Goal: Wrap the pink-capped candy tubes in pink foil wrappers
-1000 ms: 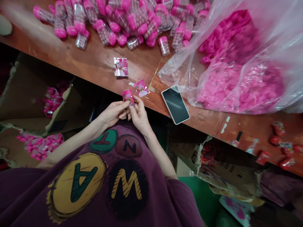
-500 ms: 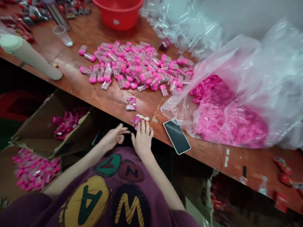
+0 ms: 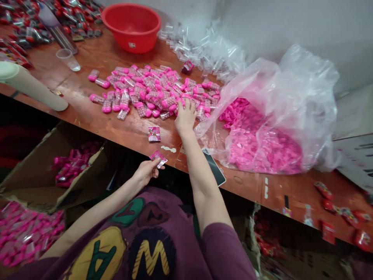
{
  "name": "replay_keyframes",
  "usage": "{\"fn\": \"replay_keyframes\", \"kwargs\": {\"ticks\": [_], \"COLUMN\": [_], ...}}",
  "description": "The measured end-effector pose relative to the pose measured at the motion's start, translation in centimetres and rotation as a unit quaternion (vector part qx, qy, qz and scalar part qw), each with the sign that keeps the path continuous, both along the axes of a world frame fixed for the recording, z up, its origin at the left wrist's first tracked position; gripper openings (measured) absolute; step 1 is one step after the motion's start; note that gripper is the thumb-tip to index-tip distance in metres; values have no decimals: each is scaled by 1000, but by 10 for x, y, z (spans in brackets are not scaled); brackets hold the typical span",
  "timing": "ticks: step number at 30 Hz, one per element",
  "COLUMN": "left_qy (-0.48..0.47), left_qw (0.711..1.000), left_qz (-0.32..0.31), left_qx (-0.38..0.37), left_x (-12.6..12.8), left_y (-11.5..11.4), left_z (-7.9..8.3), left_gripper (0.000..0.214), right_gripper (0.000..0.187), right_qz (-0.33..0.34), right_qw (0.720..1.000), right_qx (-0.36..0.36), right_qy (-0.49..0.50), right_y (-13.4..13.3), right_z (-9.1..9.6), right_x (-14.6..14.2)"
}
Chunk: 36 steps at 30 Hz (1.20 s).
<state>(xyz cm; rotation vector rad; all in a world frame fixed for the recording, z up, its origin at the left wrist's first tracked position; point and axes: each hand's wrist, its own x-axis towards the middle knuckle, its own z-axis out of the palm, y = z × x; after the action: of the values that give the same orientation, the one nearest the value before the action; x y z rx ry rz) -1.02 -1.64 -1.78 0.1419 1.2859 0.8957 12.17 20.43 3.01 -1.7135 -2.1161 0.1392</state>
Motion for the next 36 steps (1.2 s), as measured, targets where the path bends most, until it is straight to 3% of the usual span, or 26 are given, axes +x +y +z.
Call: {"fn": "replay_keyframes", "kwargs": {"ticks": [2,5,8,10,12,14,17,19,21,24,27,30,33,36], "left_qy": [-10,-23,-32,-35,-34,-29,-20,-15,-10,1,6,7,14,25], "left_qw": [1000,1000,998,996,996,996,996,996,996,995,994,994,996,998], "left_qz": [3,15,37,41,45,50,48,47,45,39,44,49,34,22], "left_qx": [0,11,45,64,74,75,70,74,82,96,104,98,80,55], "left_x": [-3,-11,-21,-27,-32,-37,-39,-36,-31,-25,-24,-25,-23,-20], "left_y": [-2,-5,-7,-7,-6,-5,-5,-3,-1,0,-2,-5,-6,-6], "left_z": [3,11,18,21,22,22,23,25,28,31,28,23,20,18], "left_gripper": [32,30,29,26,25,23,21,25,27,27,29,32,30,30], "right_gripper": [59,49,43,38,36,39,47,48,55,74,69,58,71,70], "right_qz": [19,25,46,104,169,190,110,29,-31,-70,-52,4,39,76], "right_qw": [998,995,990,984,977,978,993,997,997,989,988,990,990,983], "right_qx": [-17,-6,19,9,-17,-23,11,1,-54,-127,-142,-143,-136,-138], "right_qy": [-59,-101,-131,-141,-126,-79,32,72,51,-12,-19,-9,-11,96], "right_y": [11,1,-30,-57,-84,-106,-123,-126,-127,-127,-128,-132,-138,-150], "right_z": [1,-6,-18,-27,-35,-42,-43,-40,-35,-32,-35,-38,-39,-39], "right_x": [-11,-12,4,20,39,57,67,56,35,4,-7,1,11,19]}}
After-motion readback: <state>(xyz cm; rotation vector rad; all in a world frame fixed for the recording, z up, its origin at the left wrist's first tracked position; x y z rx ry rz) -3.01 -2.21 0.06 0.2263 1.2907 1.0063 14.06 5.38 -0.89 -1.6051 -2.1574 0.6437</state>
